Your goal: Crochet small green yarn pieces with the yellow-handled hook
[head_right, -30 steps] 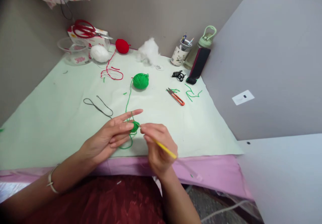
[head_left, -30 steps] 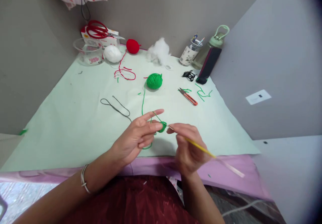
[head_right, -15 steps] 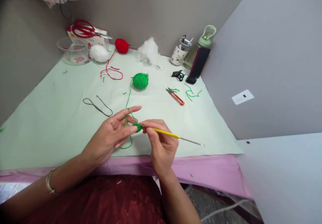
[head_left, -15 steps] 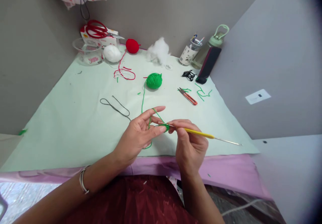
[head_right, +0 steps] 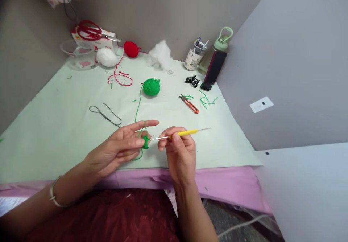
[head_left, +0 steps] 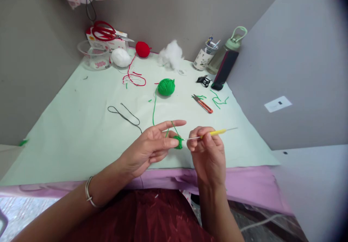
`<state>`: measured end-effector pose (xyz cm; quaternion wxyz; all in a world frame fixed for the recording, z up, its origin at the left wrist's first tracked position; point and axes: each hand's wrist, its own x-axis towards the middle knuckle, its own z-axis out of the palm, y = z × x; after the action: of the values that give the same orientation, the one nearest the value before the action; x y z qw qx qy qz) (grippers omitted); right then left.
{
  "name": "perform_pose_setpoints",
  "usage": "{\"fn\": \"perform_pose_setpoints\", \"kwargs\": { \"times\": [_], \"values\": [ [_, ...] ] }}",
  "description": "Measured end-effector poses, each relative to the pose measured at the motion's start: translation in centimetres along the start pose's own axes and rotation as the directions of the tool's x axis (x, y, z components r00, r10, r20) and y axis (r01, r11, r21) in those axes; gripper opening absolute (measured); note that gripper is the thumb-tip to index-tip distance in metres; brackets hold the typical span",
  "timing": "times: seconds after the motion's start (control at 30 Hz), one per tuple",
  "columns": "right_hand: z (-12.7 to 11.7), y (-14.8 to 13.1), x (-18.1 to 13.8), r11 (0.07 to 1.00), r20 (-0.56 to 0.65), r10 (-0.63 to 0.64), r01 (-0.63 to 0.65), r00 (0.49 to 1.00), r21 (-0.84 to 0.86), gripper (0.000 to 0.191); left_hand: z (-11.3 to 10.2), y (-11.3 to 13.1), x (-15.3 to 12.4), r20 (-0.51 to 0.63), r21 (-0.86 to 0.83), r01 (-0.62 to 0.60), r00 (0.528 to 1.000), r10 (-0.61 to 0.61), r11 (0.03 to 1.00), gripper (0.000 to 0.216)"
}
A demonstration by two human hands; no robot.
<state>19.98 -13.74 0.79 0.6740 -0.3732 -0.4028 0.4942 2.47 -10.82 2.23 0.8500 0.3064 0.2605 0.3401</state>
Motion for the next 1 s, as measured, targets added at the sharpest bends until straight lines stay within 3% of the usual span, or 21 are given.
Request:
{"fn": "perform_pose_setpoints", "kwargs": {
  "times": [0.07,0.13,0.3,0.4,0.47,0.5,0.57,0.63,0.67,0.7,0.77,0.83,0.87,0.93,1.0],
  "values": [
    [0.1,0.2,-0.1,0.999,0.025,-0.017,0.018,1.000,-0.049,0.012,0.1,-0.4,0.1,-0.053,0.047,-0.084,0.995,0.087,0.995,0.051],
    [0.3,0.4,-0.4,0.972,0.032,-0.113,0.117,0.993,-0.203,0.014,0.3,-0.9,0.2,-0.111,0.113,-0.159,0.979,0.172,0.981,0.053],
    [0.9,0.8,-1.3,0.767,0.134,-0.373,0.386,0.918,-0.512,0.025,0.5,-1.5,0.5,-0.210,0.195,-0.203,0.947,0.243,0.960,0.049],
    [0.9,1.2,-1.6,0.520,0.253,-0.506,0.526,0.825,-0.673,0.033,0.6,-1.5,0.7,-0.240,0.141,-0.240,0.933,0.268,0.960,0.051],
    [0.7,1.3,-1.5,0.371,0.331,-0.559,0.586,0.761,-0.720,0.034,0.6,-1.2,0.7,-0.227,0.039,-0.190,0.954,0.194,0.981,0.052],
    [0.6,1.2,-1.3,0.373,0.327,-0.565,0.588,0.758,-0.717,0.032,0.5,-1.0,0.8,-0.207,-0.018,-0.144,0.969,0.137,0.989,0.050],
    [0.6,1.0,-0.9,0.535,0.225,-0.534,0.532,0.815,-0.656,0.027,0.4,-0.7,0.8,-0.167,-0.099,-0.080,0.984,0.062,0.992,0.043],
    [0.8,0.8,-0.6,0.715,0.098,-0.467,0.440,0.879,-0.543,0.025,0.5,-0.5,0.8,-0.185,-0.101,-0.124,0.977,0.104,0.987,0.042],
    [0.9,0.8,-0.4,0.752,0.082,-0.436,0.412,0.896,-0.515,0.024,0.6,-0.6,0.9,-0.214,-0.075,-0.179,0.964,0.159,0.981,0.045],
    [1.1,0.9,-0.4,0.739,0.099,-0.435,0.418,0.895,-0.528,0.024,0.7,-0.6,0.9,-0.240,-0.044,-0.225,0.948,0.208,0.973,0.049],
    [1.2,1.2,-0.5,0.586,0.203,-0.509,0.510,0.836,-0.629,0.025,0.8,-0.9,0.9,-0.249,-0.019,-0.244,0.940,0.232,0.970,0.053],
    [1.1,1.5,-0.6,0.433,0.283,-0.588,0.591,0.758,-0.681,0.031,0.7,-1.1,0.9,-0.188,-0.065,-0.154,0.972,0.140,0.986,0.048],
    [1.1,1.5,-0.6,0.432,0.270,-0.611,0.600,0.744,-0.673,0.031,0.6,-1.1,0.9,-0.155,-0.094,-0.106,0.984,0.091,0.990,0.043],
    [0.9,1.4,-0.5,0.598,0.144,-0.581,0.540,0.801,-0.592,0.027,0.2,-1.0,0.9,-0.144,-0.115,-0.096,0.986,0.079,0.989,0.033],
    [0.8,1.1,-0.3,0.792,0.020,-0.460,0.420,0.888,-0.443,0.024,-0.1,-0.9,0.9,-0.197,-0.071,-0.183,0.966,0.166,0.981,0.028]
  ]
}}
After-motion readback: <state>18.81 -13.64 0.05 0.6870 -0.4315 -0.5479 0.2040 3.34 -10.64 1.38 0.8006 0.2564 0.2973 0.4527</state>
